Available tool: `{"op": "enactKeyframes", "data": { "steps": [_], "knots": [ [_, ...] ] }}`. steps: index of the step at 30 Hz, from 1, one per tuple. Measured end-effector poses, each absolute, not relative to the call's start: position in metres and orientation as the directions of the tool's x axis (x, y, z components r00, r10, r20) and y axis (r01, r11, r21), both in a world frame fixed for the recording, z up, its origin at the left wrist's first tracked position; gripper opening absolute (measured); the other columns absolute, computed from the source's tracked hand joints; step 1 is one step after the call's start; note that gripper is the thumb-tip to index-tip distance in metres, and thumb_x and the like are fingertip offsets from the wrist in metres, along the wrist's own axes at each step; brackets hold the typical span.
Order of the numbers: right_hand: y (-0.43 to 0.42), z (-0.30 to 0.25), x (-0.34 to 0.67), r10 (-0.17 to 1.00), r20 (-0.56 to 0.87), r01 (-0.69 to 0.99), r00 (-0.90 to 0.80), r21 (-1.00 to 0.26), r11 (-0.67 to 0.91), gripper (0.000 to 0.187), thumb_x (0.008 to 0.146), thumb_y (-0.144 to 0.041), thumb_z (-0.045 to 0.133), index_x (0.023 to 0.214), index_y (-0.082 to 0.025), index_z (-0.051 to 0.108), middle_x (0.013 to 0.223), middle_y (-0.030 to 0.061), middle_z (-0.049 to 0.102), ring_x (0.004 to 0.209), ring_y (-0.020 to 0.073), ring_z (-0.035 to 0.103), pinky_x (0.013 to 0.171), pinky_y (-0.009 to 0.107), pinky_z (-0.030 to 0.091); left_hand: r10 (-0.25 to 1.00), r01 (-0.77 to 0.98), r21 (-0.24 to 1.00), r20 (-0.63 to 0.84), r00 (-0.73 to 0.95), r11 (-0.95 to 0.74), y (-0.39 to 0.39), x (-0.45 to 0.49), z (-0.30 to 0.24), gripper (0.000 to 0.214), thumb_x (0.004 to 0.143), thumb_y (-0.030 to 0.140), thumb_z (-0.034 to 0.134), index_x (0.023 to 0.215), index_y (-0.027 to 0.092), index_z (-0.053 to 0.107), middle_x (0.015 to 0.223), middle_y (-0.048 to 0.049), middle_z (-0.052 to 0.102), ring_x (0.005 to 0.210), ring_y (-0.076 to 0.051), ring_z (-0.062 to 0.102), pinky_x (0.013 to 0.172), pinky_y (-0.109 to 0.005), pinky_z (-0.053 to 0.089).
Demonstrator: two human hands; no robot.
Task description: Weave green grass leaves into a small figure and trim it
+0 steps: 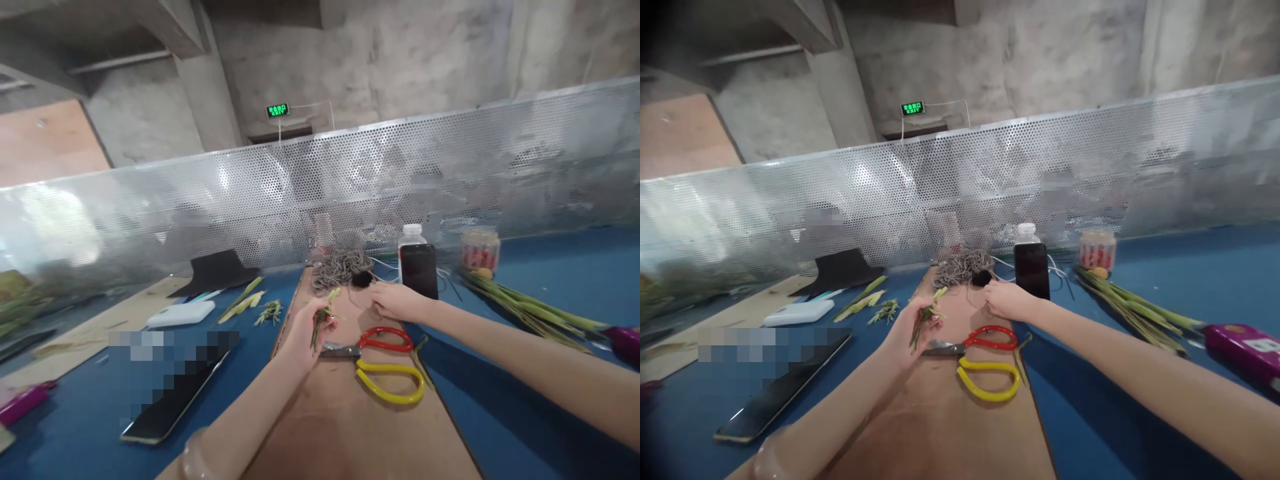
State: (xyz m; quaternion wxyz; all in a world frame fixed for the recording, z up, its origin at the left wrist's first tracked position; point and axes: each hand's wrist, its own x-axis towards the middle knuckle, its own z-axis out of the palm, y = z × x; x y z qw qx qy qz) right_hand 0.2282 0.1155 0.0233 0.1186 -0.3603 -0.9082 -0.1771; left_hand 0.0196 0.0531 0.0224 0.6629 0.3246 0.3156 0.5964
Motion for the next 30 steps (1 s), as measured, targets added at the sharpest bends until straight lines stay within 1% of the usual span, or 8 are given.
{"op": "enactKeyframes", "data": {
  "steps": [4, 6, 8, 13, 19, 21, 25, 30],
  "knots": [
    [0.089, 0.040, 0.224, 0.661, 0.508, 0.758, -0.553, -0.023, 0.652, 0.007, 0.073, -0.016, 0.044, 0.076, -0.015, 0.050, 0.076, 0.0047, 0.055, 0.071, 0.0141, 0.050, 0.065, 0.025, 0.040, 0.993, -0.544, 0.838, 0.026, 0.111, 0.039, 0.052, 0.022, 0.019, 0.009, 0.061, 0.016, 0.056, 0.059, 0.014, 0.048, 0.052, 0.0038, 0.048, 0.046, -0.006, 0.044, 0.052, -0.021, 0.041],
    [0.073, 0.044, 0.222, 0.683, 0.503, 0.730, -0.529, -0.140, 0.669, 0.006, 0.072, -0.014, 0.043, 0.075, -0.016, 0.048, 0.071, 0.0022, 0.054, 0.064, 0.0120, 0.049, 0.059, 0.023, 0.039, 0.990, -0.498, 0.867, 0.042, 0.131, 0.029, 0.051, 0.025, 0.018, 0.010, 0.060, 0.017, 0.056, 0.058, 0.014, 0.047, 0.053, 0.0037, 0.048, 0.047, -0.006, 0.044, 0.052, -0.021, 0.040],
    [0.058, 0.044, 0.219, 0.656, 0.506, 0.677, -0.560, -0.177, 0.715, 0.009, 0.071, -0.012, 0.042, 0.076, -0.016, 0.048, 0.070, 0.0012, 0.053, 0.063, 0.0108, 0.048, 0.059, 0.022, 0.038, 0.985, -0.430, 0.902, 0.051, 0.164, 0.025, 0.050, 0.027, 0.017, 0.010, 0.060, 0.018, 0.057, 0.058, 0.013, 0.048, 0.053, 0.0035, 0.048, 0.047, -0.006, 0.044, 0.051, -0.021, 0.039],
    [0.031, 0.037, 0.207, 0.541, 0.493, 0.594, -0.681, -0.060, 0.802, 0.009, 0.071, -0.010, 0.044, 0.076, -0.016, 0.048, 0.070, 0.0009, 0.052, 0.063, 0.0106, 0.047, 0.058, 0.022, 0.037, 0.977, -0.261, 0.964, 0.095, 0.190, -0.043, 0.047, 0.032, 0.014, 0.013, 0.062, 0.022, 0.058, 0.060, 0.013, 0.048, 0.053, 0.0030, 0.047, 0.046, -0.007, 0.044, 0.048, -0.019, 0.035],
    [0.024, 0.031, 0.207, 0.225, 0.520, 0.471, -0.824, 0.407, 0.783, 0.010, 0.079, -0.013, 0.044, 0.072, -0.014, 0.050, 0.069, 0.0031, 0.052, 0.069, 0.0134, 0.046, 0.064, 0.026, 0.037, 0.938, -0.143, 0.978, 0.186, 0.291, -0.149, 0.044, 0.032, 0.014, 0.012, 0.065, 0.022, 0.056, 0.061, 0.014, 0.048, 0.053, 0.0032, 0.044, 0.047, -0.006, 0.040, 0.048, -0.018, 0.032],
    [0.023, 0.029, 0.212, 0.170, 0.483, 0.429, -0.859, 0.496, 0.755, 0.011, 0.081, -0.014, 0.043, 0.075, -0.013, 0.051, 0.071, 0.0038, 0.053, 0.069, 0.0137, 0.045, 0.065, 0.027, 0.037, 0.924, -0.097, 0.979, 0.203, 0.324, -0.181, 0.040, 0.034, 0.017, 0.012, 0.066, 0.023, 0.056, 0.063, 0.014, 0.048, 0.052, 0.0037, 0.043, 0.046, -0.006, 0.039, 0.047, -0.018, 0.030],
    [0.023, 0.024, 0.219, 0.178, 0.483, 0.445, -0.857, 0.520, 0.729, 0.013, 0.083, -0.015, 0.041, 0.075, -0.014, 0.052, 0.073, 0.0042, 0.053, 0.069, 0.0138, 0.045, 0.065, 0.028, 0.038, 0.903, -0.023, 0.976, 0.211, 0.373, -0.219, 0.028, 0.039, 0.023, 0.012, 0.066, 0.024, 0.059, 0.066, 0.015, 0.051, 0.055, 0.0036, 0.045, 0.048, -0.006, 0.039, 0.048, -0.018, 0.030],
    [0.020, 0.022, 0.220, 0.188, 0.584, 0.519, -0.789, 0.471, 0.713, 0.014, 0.082, -0.018, 0.040, 0.080, -0.014, 0.054, 0.086, 0.0075, 0.056, 0.081, 0.0164, 0.047, 0.071, 0.033, 0.039, 0.883, -0.011, 0.973, 0.212, 0.420, -0.229, 0.022, 0.042, 0.027, 0.013, 0.067, 0.025, 0.060, 0.070, 0.014, 0.055, 0.058, 0.0029, 0.048, 0.052, -0.007, 0.043, 0.052, -0.018, 0.034]
  ]
}}
